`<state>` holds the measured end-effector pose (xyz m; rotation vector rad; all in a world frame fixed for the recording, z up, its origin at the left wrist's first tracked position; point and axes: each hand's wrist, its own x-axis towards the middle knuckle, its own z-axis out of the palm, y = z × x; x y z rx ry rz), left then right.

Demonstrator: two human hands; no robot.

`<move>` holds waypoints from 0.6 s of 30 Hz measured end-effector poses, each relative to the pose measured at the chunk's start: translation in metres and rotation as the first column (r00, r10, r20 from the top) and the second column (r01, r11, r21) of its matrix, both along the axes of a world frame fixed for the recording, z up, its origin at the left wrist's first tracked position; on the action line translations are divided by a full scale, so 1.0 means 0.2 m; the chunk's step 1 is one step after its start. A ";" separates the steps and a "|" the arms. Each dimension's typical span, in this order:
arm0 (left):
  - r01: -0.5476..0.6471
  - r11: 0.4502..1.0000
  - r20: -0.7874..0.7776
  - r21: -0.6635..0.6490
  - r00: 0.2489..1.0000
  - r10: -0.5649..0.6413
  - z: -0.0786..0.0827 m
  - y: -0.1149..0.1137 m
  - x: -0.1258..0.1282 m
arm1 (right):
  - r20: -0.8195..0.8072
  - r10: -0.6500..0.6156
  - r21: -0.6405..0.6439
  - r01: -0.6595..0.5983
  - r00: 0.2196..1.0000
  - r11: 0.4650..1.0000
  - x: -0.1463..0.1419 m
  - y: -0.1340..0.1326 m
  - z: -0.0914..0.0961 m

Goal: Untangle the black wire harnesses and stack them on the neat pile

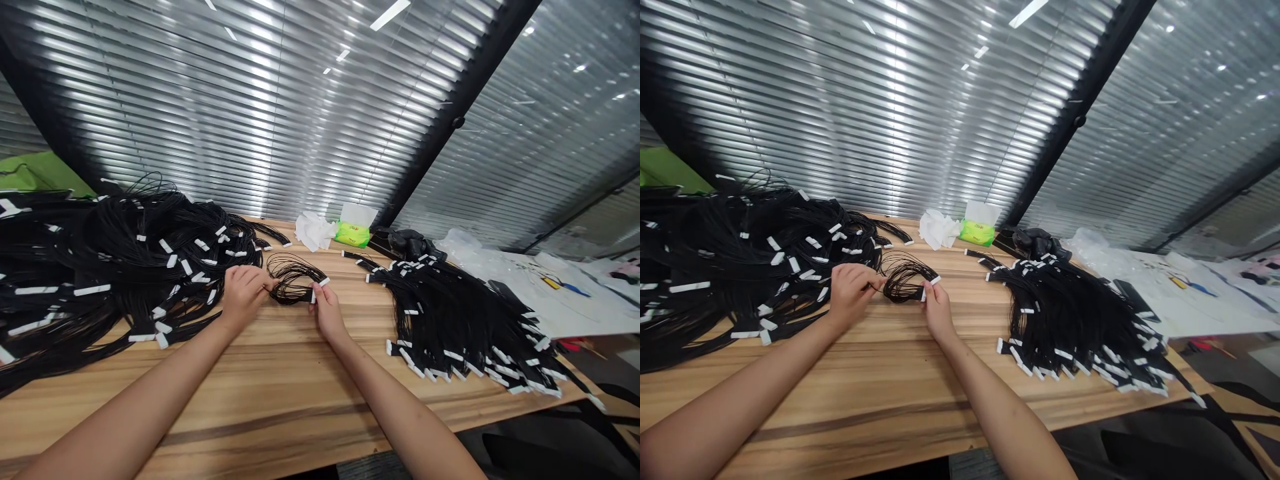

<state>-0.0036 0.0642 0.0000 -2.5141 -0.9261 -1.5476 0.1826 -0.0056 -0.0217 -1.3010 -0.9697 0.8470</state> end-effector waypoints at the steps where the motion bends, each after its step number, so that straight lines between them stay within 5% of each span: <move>1: -0.041 0.997 0.080 -0.060 0.996 0.046 0.00 0.01 0.00 | 0.015 0.003 0.003 -0.003 1.000 1.000 0.00 0.00 0.00; 4: -0.052 0.944 0.334 -0.327 0.928 0.167 -0.02 0.03 0.01 | 0.067 0.033 0.011 -0.034 0.997 0.999 -0.01 -0.02 -0.01; 7: 0.112 0.864 0.486 -0.490 0.858 0.164 -0.04 0.06 0.02 | 0.140 0.094 0.001 -0.095 0.986 0.995 -0.03 -0.04 -0.02; 12: 0.386 0.777 0.691 -0.498 0.717 0.087 -0.04 0.09 0.04 | 0.287 0.244 -0.045 -0.241 0.926 0.969 -0.03 -0.06 -0.01; 15: 0.443 0.731 0.739 -0.519 0.662 0.123 -0.04 0.11 0.04 | 0.281 0.343 -0.065 -0.338 0.896 0.939 -0.03 -0.06 0.01; 18: 0.559 0.615 0.759 -0.557 0.643 0.104 -0.03 0.13 0.04 | 0.201 0.380 -0.078 -0.372 0.903 0.925 -0.02 -0.06 0.02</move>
